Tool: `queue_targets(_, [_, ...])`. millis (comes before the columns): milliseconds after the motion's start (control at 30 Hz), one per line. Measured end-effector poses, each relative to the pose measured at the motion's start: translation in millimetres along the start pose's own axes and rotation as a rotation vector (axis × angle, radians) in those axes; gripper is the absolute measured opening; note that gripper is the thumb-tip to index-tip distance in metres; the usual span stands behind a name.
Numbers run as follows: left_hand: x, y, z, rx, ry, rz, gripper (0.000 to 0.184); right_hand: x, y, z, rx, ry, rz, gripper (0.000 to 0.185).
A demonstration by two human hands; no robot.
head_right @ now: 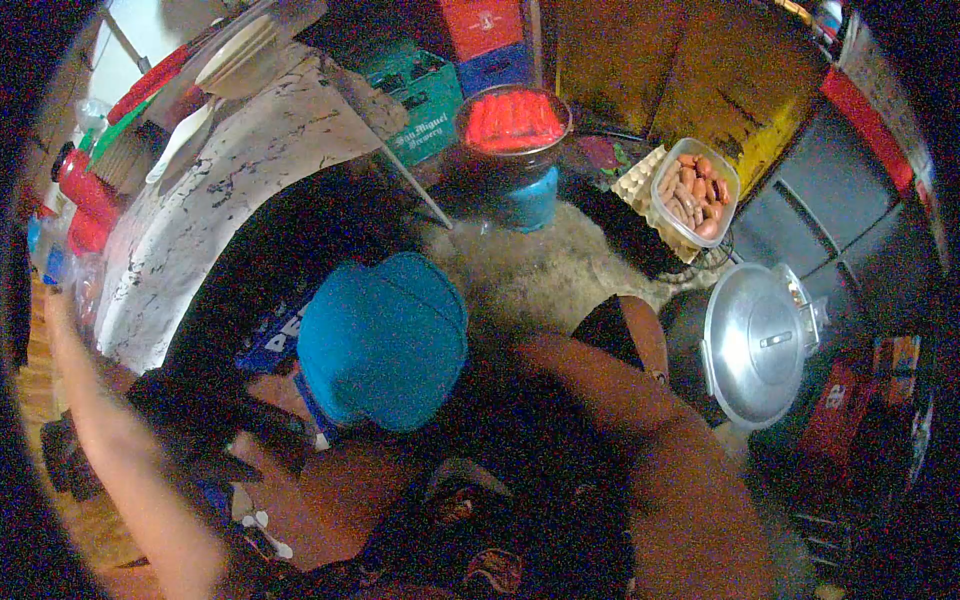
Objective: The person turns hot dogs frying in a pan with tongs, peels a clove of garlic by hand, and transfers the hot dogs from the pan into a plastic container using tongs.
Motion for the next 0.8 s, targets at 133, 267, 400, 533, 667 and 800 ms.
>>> queue_targets(133, [8, -4, -14, 0.043, 0.086, 0.076, 0.049, 5, 17, -7, 0.077, -0.054, 0.116, 0.045])
queue_targets(267, [29, 8, -24, 0.069, 0.466, 0.205, 0.048, 6, 14, -6, 0.077, -0.08, 0.089, 0.048])
queue_targets(400, [72, 75, -22, 0.062, 1.048, 0.291, 0.041, 3, 7, -2, 0.117, -0.275, 0.18, 0.046])
queue_targets(533, [173, 290, 60, -0.209, 1.225, 0.306, 0.031, 32, 25, -29, 0.285, -0.331, 0.275, 0.046])
queue_targets(667, [231, 527, 158, -0.689, 1.345, -0.369, 0.032, 61, 67, -64, 0.436, -0.811, 0.337, 0.048])
queue_targets(800, [161, 690, 227, -0.939, 1.541, -0.7, 0.045, 65, 82, -58, 0.645, -1.692, -0.242, 0.047])
Point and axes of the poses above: each hand's wrist, its own y-axis away from the middle knuckle, its own x-axis out of the back of the hand, z = x × y, the point moved 2 cm from there along -y, towards the middle knuckle, and after that the axes turned 10 degrees about -y, right-handed, at the moved point
